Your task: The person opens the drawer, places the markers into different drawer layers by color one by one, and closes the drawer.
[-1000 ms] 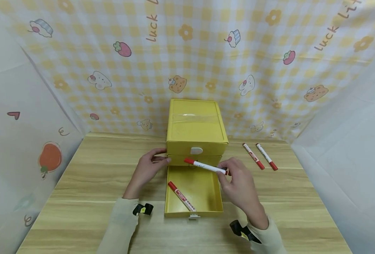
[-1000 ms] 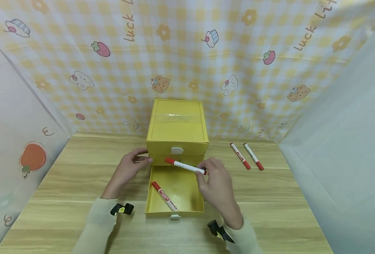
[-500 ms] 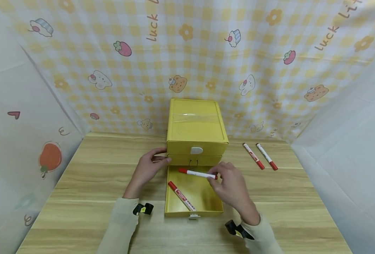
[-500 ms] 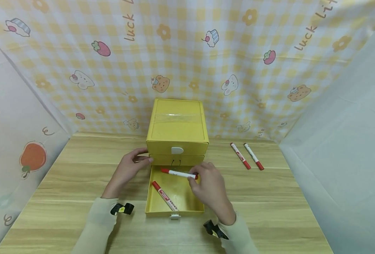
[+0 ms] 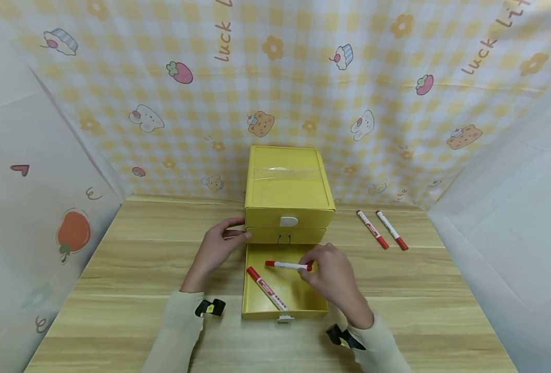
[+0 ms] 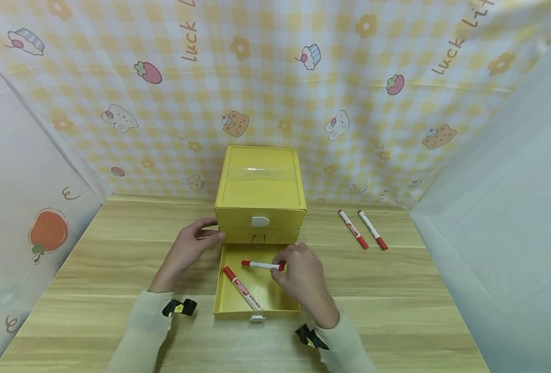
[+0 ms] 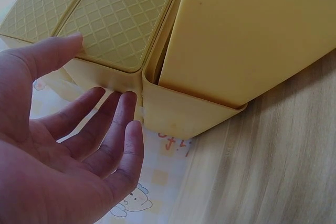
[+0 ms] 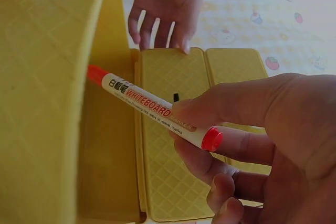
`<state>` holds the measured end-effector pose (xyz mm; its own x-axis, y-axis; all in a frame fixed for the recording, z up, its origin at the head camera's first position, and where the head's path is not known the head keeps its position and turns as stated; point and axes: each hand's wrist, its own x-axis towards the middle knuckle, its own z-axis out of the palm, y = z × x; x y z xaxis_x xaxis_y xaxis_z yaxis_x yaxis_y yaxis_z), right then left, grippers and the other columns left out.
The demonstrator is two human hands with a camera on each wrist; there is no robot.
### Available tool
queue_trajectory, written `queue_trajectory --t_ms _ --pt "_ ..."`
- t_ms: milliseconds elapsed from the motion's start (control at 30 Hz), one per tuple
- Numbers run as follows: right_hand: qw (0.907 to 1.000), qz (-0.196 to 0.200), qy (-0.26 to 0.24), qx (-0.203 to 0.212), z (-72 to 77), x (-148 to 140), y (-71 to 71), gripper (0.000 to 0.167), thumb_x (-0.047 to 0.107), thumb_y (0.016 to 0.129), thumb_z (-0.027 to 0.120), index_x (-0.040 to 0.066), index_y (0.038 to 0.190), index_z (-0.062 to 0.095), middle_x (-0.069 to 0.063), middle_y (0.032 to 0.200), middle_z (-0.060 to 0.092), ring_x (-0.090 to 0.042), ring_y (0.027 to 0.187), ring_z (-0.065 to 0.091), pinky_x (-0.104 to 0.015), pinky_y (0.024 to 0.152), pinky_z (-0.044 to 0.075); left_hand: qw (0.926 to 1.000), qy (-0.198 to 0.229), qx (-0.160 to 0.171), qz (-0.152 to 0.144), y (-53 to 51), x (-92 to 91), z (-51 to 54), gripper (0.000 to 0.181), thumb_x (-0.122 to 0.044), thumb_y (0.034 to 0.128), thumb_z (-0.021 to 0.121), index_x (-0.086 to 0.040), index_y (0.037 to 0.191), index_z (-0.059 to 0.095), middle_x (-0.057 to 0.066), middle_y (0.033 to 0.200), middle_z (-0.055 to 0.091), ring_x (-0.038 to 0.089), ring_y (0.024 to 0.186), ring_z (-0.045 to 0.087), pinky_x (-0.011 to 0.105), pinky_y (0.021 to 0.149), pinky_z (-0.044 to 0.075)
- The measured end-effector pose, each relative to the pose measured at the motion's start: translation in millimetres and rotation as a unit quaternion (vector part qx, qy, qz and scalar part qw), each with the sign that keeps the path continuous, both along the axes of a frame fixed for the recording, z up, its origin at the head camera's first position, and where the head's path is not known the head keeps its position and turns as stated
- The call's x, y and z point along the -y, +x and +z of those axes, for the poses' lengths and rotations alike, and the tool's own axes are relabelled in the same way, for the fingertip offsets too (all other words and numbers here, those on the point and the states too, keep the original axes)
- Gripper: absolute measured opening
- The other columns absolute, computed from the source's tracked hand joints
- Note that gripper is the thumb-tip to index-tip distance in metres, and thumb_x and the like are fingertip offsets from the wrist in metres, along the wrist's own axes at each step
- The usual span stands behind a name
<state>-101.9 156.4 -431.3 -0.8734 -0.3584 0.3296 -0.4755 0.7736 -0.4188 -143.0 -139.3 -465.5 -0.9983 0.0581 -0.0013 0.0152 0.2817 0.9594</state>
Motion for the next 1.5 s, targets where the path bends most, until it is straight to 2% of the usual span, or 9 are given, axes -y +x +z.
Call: queue_trajectory --t_ms 333,567,900,1500 --pt "0.9992 -0.011 0.037 0.0 -9.0 10 0.6 0.017 0.009 0.078 0.099 0.011 0.08 0.082 0.008 0.076 0.068 -0.014 0.071 0.055 -0.029 0.058 0.046 1.0 -0.001 -0.001 -0.001 1.2 -0.5 1.3 0.056 -0.025 0.1035 0.08 -0.007 0.153 0.062 0.018 0.144 0.068 0.036 0.126 0.071 0.054 0.103 0.06" --pt "0.9984 -0.006 0.05 0.026 -13.2 15 3.2 0.018 0.012 0.078 0.099 0.014 0.081 0.082 0.008 0.08 0.071 -0.017 0.078 0.061 -0.032 0.061 0.05 1.0 -0.001 0.002 0.001 1.4 -0.6 0.2 0.055 -0.025 0.1035 0.08 -0.007 0.153 0.063 0.017 0.146 0.067 0.036 0.126 0.071 0.054 0.103 0.06" --pt "0.9965 0.007 0.054 0.063 -15.8 18 4.8 0.016 0.014 0.081 0.099 0.013 0.083 0.083 0.009 0.077 0.068 -0.01 0.07 0.052 -0.028 0.06 0.046 1.0 -0.007 0.003 0.002 1.5 -0.6 0.1 0.056 -0.026 0.1029 0.081 -0.008 0.152 0.063 0.016 0.149 0.066 0.035 0.127 0.071 0.054 0.103 0.06" --pt "0.9968 0.05 0.053 0.034 -19.9 21 6.0 0.016 0.015 0.08 0.099 0.012 0.085 0.084 0.008 0.079 0.071 -0.011 0.073 0.06 -0.03 0.064 0.051 1.0 0.001 0.003 0.001 1.0 0.6 0.6 0.057 -0.028 0.103 0.081 -0.008 0.153 0.063 0.018 0.146 0.067 0.036 0.128 0.07 0.054 0.103 0.059"
